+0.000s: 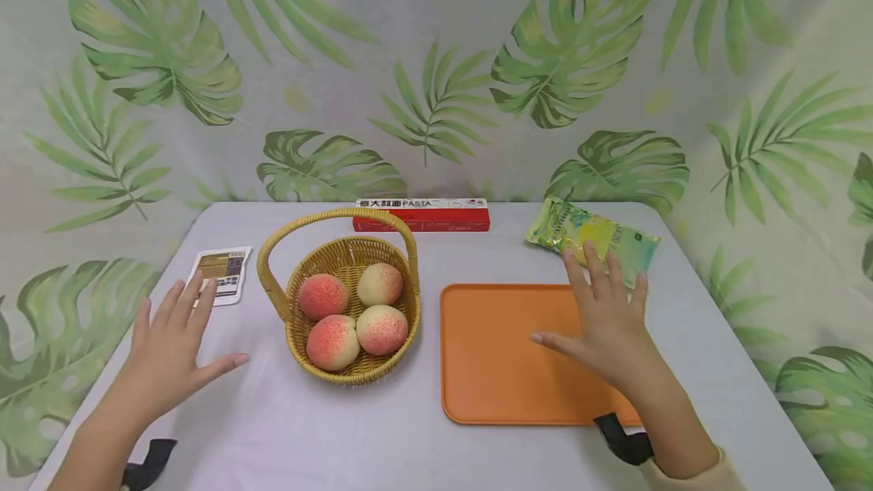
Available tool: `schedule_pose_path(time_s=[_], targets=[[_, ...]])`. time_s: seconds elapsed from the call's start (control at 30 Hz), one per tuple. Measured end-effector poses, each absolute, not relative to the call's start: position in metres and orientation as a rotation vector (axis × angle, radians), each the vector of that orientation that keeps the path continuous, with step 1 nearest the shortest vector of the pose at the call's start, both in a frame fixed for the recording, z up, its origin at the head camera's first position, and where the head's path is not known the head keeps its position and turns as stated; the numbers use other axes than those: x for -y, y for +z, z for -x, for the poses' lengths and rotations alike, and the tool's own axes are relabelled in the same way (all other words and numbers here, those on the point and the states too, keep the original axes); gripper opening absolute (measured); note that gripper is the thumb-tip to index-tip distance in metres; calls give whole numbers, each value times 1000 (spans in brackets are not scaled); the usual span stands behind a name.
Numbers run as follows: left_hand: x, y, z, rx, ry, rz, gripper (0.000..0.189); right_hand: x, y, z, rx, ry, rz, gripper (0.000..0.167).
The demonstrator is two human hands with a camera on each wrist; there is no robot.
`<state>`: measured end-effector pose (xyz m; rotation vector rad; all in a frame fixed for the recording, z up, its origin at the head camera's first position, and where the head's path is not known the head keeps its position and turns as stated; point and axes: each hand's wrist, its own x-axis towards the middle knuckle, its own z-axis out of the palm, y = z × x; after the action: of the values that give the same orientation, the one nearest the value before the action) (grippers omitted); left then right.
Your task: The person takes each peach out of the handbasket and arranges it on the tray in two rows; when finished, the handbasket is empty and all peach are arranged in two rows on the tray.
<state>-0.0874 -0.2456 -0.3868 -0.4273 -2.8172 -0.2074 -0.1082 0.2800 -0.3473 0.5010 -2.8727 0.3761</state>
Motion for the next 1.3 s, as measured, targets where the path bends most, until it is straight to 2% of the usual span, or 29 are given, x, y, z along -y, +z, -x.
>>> schedule_pose_path(time_s=[0.2, 0.37, 0.67, 0.9, 1.3], targets=[[214, -420, 81, 2577, -455, 437, 97, -248, -346, 111, 2760, 714, -688, 108], [180, -443, 74, 2557, -735, 326, 90, -212, -349, 115, 2692, 867, -833, 104], [153, -460, 72, 2659, -1158, 160, 84, -154, -376, 127, 2593, 998, -1090, 93], [151, -470, 76, 2645, -1257, 139, 82, -129, -399, 135, 2589, 1118, -1112, 87], [151, -475, 77, 2562, -1471, 150, 84, -112, -426, 148, 2610, 1182, -1113, 83]])
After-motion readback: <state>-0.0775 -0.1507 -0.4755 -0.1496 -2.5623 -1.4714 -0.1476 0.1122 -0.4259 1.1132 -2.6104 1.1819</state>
